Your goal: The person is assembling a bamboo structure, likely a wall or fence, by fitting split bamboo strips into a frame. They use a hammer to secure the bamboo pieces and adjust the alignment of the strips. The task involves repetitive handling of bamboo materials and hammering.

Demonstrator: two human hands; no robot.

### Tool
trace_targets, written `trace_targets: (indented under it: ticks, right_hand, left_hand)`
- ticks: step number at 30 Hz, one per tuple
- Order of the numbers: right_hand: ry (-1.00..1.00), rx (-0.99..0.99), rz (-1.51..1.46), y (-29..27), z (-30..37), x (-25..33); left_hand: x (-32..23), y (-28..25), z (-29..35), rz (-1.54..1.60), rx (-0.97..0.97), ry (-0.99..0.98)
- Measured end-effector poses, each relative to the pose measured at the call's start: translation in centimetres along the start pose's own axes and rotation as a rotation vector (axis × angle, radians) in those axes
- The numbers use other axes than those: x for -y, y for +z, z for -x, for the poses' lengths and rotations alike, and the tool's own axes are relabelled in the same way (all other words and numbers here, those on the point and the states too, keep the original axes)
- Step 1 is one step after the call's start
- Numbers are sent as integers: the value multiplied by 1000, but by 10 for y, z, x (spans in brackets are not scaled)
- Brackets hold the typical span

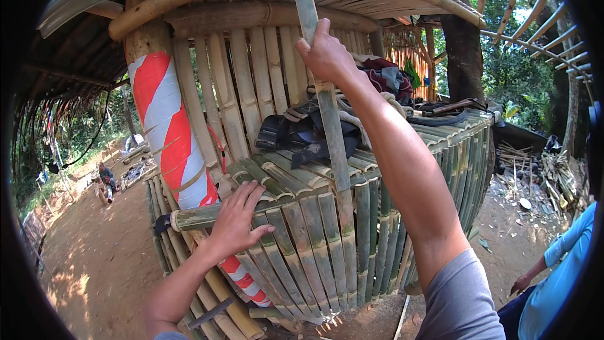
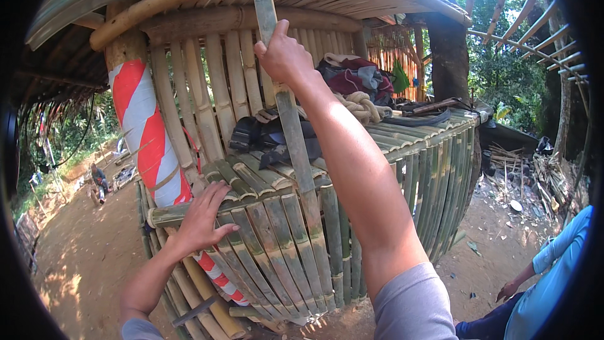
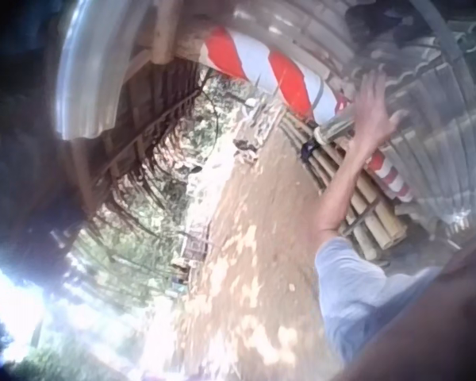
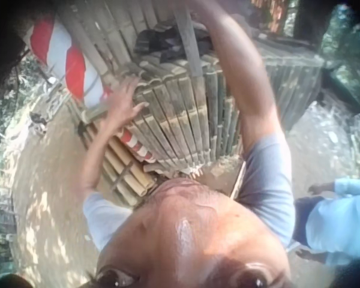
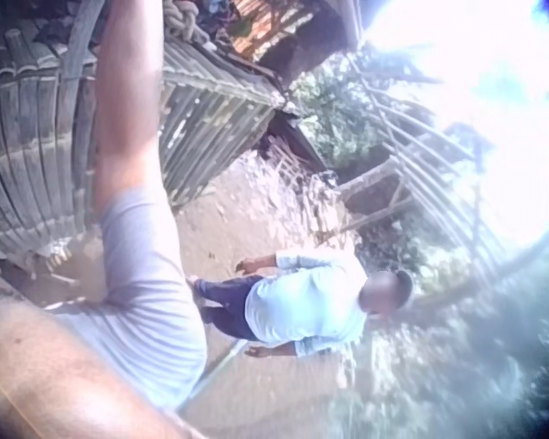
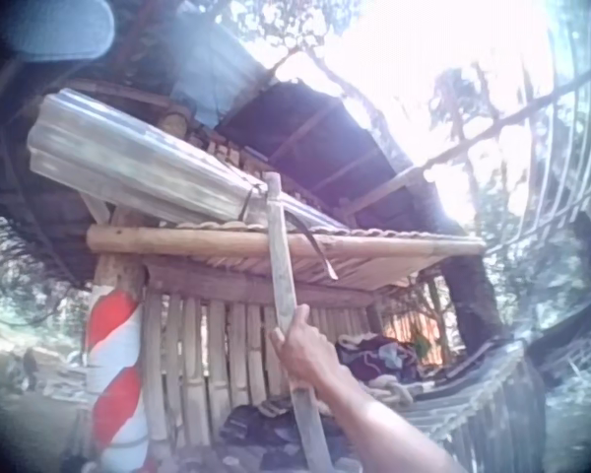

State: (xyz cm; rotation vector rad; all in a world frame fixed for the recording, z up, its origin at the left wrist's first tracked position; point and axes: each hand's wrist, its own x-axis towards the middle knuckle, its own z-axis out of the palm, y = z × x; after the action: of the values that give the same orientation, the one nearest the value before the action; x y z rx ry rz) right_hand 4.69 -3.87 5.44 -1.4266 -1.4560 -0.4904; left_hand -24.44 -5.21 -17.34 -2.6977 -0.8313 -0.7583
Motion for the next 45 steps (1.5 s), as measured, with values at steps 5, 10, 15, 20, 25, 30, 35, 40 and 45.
trace_targets:
  ticks: [5,10,15,20,25,30,35,40,45]
  right_hand:
    - [-1,0,16,-1,3,2]
    - [-30,8,-2,0,0,-3]
    - [-27,36,7,-2,-2,-3]
    - [-30,20,45,0,-3,-6]
    - [-30,31,64,0,-4,-2]
    - [-9,36,63,-2,-4,-5]
    - [26,61,106,-4,-7,-1]
    - [-48,-33,50,8,-12,0]
    - [-30,-136,46,2,-4,5]
  left_hand:
    - [-5,9,4,5,-85,-23]
    - [-9,14,5,4,-142,-48]
    - [-9,20,4,10,-193,-73]
    - [-10,24,2,27,-222,-69]
    - [-8,21,6,20,-243,-66]
    - [-9,24,1,36,-238,-66]
    - [-10,25,1,35,-218,-86]
    - [-8,21,6,11,-227,-102]
    - [-12,24,-1,25,-228,-88]
